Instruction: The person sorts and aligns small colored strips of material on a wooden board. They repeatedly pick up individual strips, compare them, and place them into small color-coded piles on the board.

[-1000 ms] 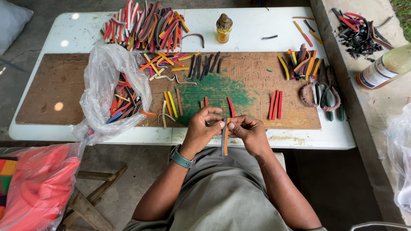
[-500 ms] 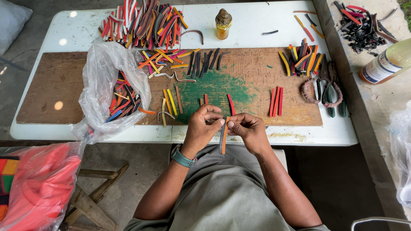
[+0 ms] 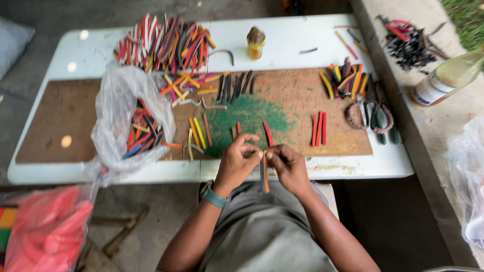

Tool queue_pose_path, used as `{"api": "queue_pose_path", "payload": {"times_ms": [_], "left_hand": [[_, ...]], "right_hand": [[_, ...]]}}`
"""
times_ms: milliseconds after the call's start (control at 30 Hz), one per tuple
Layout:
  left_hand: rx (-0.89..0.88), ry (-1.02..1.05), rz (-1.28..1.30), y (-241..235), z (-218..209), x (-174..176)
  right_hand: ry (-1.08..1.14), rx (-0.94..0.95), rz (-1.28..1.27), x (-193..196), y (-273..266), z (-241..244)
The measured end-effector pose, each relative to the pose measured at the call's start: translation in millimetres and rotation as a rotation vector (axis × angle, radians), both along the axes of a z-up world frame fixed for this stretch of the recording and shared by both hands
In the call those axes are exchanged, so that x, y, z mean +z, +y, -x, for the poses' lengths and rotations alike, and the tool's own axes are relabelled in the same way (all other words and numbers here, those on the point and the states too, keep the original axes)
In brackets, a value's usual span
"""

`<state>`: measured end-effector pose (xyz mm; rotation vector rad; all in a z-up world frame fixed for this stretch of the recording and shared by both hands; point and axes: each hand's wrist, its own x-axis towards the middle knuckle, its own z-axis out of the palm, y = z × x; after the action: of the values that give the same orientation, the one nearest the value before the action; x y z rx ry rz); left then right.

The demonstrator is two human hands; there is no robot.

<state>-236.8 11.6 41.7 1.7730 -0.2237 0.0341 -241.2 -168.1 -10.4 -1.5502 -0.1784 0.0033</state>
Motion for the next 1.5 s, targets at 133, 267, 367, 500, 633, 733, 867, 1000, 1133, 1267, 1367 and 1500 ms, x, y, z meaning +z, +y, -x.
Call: {"api": "queue_pose_path", "payload": {"times_ms": [133, 267, 367, 500, 633, 733, 867, 1000, 1133, 1267, 1367, 1500], "left_hand": [[0.038, -0.015, -0.111, -1.6, 6.6, 5.7], [0.103, -0.059, -0.121, -15.3, 8.7, 8.2], [0.085, -0.014, -0.061, -18.9, 8.5, 7.7], [0.226, -0.171, -0.037, -18.8, 5.6, 9.3], [0.177, -0.086, 0.016, -15.1, 7.2, 17.3], [0.124, -0.016, 0.077, -13.4, 9.5, 14.4], [0.119, 0.059, 0.058, -12.7, 9.1, 2.6], [0.15, 0.025, 0.035, -19.3, 1.8, -1.0], [0.161, -0.029, 0.03, -15.0, -2.8, -3.2], [0.103, 0.015, 0.022, -13.9, -1.1, -11.2], [0.115, -0.079, 0.113, -20.4, -3.9, -19.4], [0.109, 0.047, 0.126, -16.8, -9.5, -19.2]], "right_hand": [[-0.126, -0.029, 0.132, 17.2, 3.0, 10.3], [-0.304, -0.134, 0.323, 29.9, 7.6, 12.8], [-0.251, -0.121, 0.273, 27.3, 10.7, 10.6], [-0.068, -0.007, -0.133, 14.6, 5.7, 3.9], [0.066, -0.038, -0.171, 10.2, 1.8, -3.6], [0.121, -0.056, -0.182, 5.5, -3.8, -5.2], [0.125, -0.071, -0.135, -2.2, -1.7, -1.7], [0.151, -0.141, -0.144, 2.6, 3.5, -2.8], [0.3, -0.025, -0.28, 7.4, -7.5, 1.0], [0.224, -0.042, -0.157, 4.2, -9.5, -3.8], [0.194, -0.081, -0.166, 0.3, -2.8, -4.9], [0.199, 0.023, -0.186, 4.4, -8.9, -2.5]]}}
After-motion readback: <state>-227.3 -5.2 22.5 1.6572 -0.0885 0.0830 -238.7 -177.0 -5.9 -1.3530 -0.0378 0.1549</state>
